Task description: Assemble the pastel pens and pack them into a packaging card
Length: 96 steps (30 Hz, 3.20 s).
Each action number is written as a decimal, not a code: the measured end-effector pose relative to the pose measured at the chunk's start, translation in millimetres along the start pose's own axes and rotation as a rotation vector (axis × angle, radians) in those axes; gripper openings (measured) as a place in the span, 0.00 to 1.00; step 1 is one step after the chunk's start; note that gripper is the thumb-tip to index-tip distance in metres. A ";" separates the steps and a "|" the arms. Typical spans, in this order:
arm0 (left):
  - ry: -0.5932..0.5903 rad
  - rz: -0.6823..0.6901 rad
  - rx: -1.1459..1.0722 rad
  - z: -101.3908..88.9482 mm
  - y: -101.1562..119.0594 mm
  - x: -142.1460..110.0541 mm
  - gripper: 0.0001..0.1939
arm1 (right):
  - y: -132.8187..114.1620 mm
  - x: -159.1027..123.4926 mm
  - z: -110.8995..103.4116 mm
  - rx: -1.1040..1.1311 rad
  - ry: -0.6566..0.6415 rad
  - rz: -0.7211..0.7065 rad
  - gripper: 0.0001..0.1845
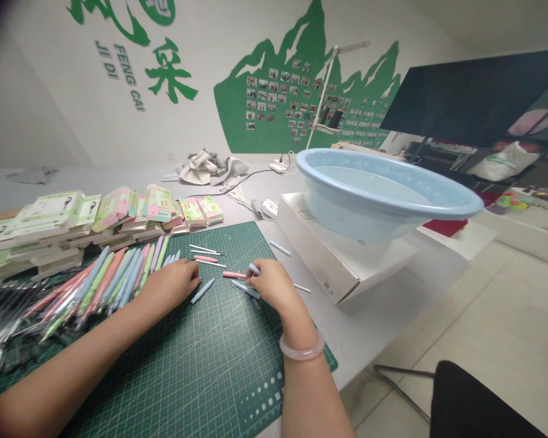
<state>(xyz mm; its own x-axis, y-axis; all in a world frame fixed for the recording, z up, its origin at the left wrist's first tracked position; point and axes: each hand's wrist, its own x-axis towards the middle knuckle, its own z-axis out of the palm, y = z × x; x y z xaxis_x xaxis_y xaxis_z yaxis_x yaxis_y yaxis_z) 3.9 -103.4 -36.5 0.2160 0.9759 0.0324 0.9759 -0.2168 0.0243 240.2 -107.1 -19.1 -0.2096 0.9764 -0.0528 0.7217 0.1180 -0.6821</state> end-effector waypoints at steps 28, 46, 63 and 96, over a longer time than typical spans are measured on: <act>0.047 -0.141 -1.695 -27.0 -6.4 -22.4 0.14 | -62.5 -11.2 37.0 0.267 0.111 -0.153 0.03; 0.154 -0.089 -1.644 -27.1 0.5 -25.6 0.14 | -60.9 -2.5 53.9 0.696 0.037 -0.171 0.05; 0.162 0.014 -1.492 -35.1 -5.0 -28.2 0.10 | -53.9 -5.1 57.0 1.071 -0.131 -0.126 0.11; 0.420 -0.005 -1.432 -42.5 -0.5 -29.8 0.13 | -66.5 -8.9 86.7 1.103 -0.153 -0.252 0.09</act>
<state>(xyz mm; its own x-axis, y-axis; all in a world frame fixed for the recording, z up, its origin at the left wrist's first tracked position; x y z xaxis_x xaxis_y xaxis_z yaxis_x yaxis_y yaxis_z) -4.4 -133.5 5.0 -0.0545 0.9518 0.3017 0.0649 -0.2982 0.9523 136.9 -139.3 -36.5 -0.3993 0.9062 0.1391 -0.3092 0.0097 -0.9509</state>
